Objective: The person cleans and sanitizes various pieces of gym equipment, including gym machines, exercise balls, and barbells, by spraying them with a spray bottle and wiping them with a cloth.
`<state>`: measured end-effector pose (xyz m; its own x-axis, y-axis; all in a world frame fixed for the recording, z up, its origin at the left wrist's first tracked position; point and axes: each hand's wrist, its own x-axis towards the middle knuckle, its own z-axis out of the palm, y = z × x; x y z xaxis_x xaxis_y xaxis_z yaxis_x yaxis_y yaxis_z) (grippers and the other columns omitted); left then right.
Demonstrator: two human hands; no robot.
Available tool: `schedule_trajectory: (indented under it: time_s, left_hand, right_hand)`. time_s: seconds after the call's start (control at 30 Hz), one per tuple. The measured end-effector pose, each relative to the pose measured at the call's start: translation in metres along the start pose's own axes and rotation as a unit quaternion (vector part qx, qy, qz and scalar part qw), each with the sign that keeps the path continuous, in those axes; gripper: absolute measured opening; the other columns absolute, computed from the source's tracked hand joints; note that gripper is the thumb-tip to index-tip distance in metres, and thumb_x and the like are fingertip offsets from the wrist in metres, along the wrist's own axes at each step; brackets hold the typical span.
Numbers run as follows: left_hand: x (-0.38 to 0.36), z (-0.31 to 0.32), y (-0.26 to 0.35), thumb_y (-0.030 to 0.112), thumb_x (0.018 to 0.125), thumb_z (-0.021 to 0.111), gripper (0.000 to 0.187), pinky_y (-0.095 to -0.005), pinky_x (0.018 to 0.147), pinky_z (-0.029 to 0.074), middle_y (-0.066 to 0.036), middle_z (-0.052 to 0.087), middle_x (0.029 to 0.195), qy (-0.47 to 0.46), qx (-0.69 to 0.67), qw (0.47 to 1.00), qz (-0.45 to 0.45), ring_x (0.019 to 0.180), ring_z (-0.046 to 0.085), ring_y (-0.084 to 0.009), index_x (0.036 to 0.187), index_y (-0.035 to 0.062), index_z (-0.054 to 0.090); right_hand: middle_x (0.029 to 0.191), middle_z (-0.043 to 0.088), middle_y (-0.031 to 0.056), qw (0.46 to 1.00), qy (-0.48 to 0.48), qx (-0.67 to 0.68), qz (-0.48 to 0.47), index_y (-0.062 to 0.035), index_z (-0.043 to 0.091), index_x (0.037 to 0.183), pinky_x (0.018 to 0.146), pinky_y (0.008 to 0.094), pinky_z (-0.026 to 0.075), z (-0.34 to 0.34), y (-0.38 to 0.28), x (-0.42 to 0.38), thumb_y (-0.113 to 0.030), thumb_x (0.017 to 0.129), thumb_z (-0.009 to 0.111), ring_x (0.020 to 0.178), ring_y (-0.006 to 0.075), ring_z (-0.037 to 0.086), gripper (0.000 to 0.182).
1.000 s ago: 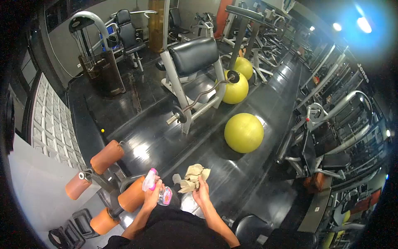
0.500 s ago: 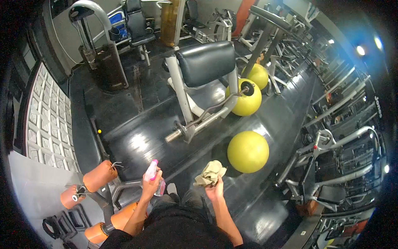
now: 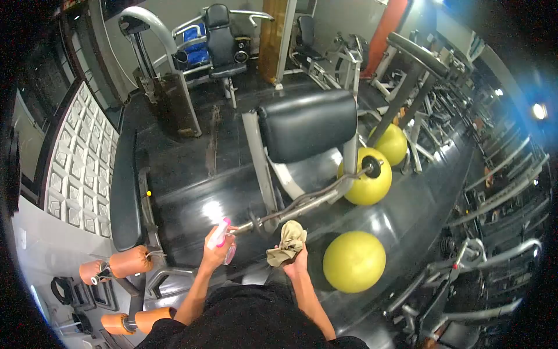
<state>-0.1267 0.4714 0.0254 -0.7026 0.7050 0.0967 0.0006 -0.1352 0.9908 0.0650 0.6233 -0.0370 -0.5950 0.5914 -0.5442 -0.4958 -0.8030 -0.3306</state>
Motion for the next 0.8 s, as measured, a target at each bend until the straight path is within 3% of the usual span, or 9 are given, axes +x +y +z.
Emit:
schedule_trajectory:
  time_s: [0.1, 0.2, 0.3, 0.33, 0.43, 0.47, 0.67, 0.77, 0.8]
  left_hand:
    - [0.040, 0.041, 0.002, 0.010, 0.090, 0.066, 0.013, -0.0224, 0.058, 0.046, -0.003, 0.067, 0.086, 0.047, 0.000, 0.999, -0.006, 0.064, 0.055, -0.0052, 0.099, 0.0027, 0.061]
    - [0.074, 0.072, -0.011, 0.016, 0.089, 0.067, 0.015, -0.0223, 0.052, 0.044, 0.000, 0.057, 0.068, 0.099, 0.011, 0.995, -0.018, 0.059, 0.054, -0.0046, 0.096, 0.0031, 0.061]
    - [0.105, 0.091, -0.020, 0.008, 0.091, 0.063, 0.012, -0.0241, 0.056, 0.048, -0.003, 0.061, 0.078, 0.115, 0.051, 0.990, -0.066, 0.061, 0.056, -0.0077, 0.099, 0.0001, 0.059]
    - [0.115, 0.099, -0.020, 0.017, 0.090, 0.066, 0.015, -0.0237, 0.052, 0.042, 0.000, 0.054, 0.063, 0.137, 0.052, 0.988, -0.057, 0.057, 0.051, -0.0054, 0.091, 0.0038, 0.060]
    - [0.146, 0.111, -0.031, 0.018, 0.090, 0.067, 0.017, -0.0256, 0.053, 0.041, 0.000, 0.053, 0.063, 0.154, 0.095, 0.982, -0.043, 0.057, 0.048, -0.0070, 0.088, 0.0025, 0.060]
    - [0.154, 0.114, -0.035, 0.018, 0.090, 0.067, 0.017, -0.0256, 0.053, 0.041, 0.000, 0.053, 0.063, 0.147, 0.096, 0.984, -0.042, 0.057, 0.048, -0.0070, 0.088, 0.0025, 0.060]
    - [0.188, 0.133, -0.028, 0.016, 0.090, 0.066, 0.014, -0.0240, 0.050, 0.040, 0.002, 0.053, 0.063, 0.071, 0.136, 0.988, 0.025, 0.054, 0.049, -0.0057, 0.086, 0.0040, 0.060]
    - [0.195, 0.146, -0.028, 0.018, 0.090, 0.067, 0.015, -0.0244, 0.053, 0.039, 0.002, 0.053, 0.065, 0.045, 0.124, 0.991, -0.011, 0.057, 0.048, -0.0056, 0.088, 0.0042, 0.061]
    - [0.199, 0.150, -0.017, 0.022, 0.088, 0.069, 0.021, -0.0299, 0.058, 0.045, -0.008, 0.061, 0.068, 0.038, 0.153, 0.987, -0.010, 0.061, 0.055, -0.0117, 0.091, 0.0028, 0.063]
  right_hand:
    - [0.105, 0.064, 0.0088, 0.998, -0.042, -0.019, 0.045, -0.0125, 0.057, 0.119, 0.076, 0.0396, 0.049, 0.003, -0.044, 0.035, -0.040, 0.098, 0.036, 0.090, 0.0244, 0.061, 0.041]
    - [0.102, 0.063, 0.0078, 0.995, 0.004, -0.076, 0.058, -0.0120, 0.058, 0.117, 0.072, 0.0375, 0.051, 0.014, -0.081, 0.059, -0.039, 0.097, 0.037, 0.087, 0.0247, 0.062, 0.040]
    - [0.102, 0.063, 0.0067, 0.995, 0.025, -0.084, 0.044, -0.0128, 0.058, 0.117, 0.074, 0.0377, 0.051, 0.007, -0.112, 0.091, -0.040, 0.097, 0.039, 0.088, 0.0246, 0.062, 0.038]
    - [0.102, 0.063, 0.0060, 0.996, -0.006, -0.077, 0.043, -0.0126, 0.058, 0.117, 0.077, 0.0377, 0.051, 0.006, -0.122, 0.097, -0.039, 0.098, 0.040, 0.089, 0.0247, 0.062, 0.038]
    - [0.102, 0.063, 0.0052, 0.997, -0.004, -0.080, 0.018, -0.0125, 0.059, 0.116, 0.078, 0.0376, 0.051, 0.015, -0.143, 0.109, -0.039, 0.098, 0.040, 0.089, 0.0248, 0.062, 0.037]
    - [0.110, 0.061, 0.0070, 0.999, 0.006, -0.047, 0.013, -0.0124, 0.054, 0.124, 0.080, 0.0384, 0.050, 0.020, -0.147, 0.113, -0.039, 0.102, 0.034, 0.093, 0.0241, 0.060, 0.040]
    - [0.113, 0.061, 0.0059, 0.998, 0.003, -0.028, -0.047, -0.0128, 0.054, 0.126, 0.079, 0.0383, 0.050, 0.017, -0.141, 0.128, -0.040, 0.102, 0.033, 0.094, 0.0240, 0.059, 0.042]
    - [0.115, 0.061, 0.0071, 0.999, -0.008, -0.012, -0.042, -0.0113, 0.054, 0.126, 0.081, 0.0411, 0.050, 0.018, -0.143, 0.130, -0.041, 0.101, 0.033, 0.097, 0.0261, 0.059, 0.044]
    - [0.115, 0.061, 0.0080, 0.999, 0.003, -0.011, -0.031, -0.0097, 0.055, 0.124, 0.086, 0.0413, 0.049, 0.033, -0.145, 0.127, -0.040, 0.100, 0.036, 0.100, 0.0265, 0.059, 0.043]
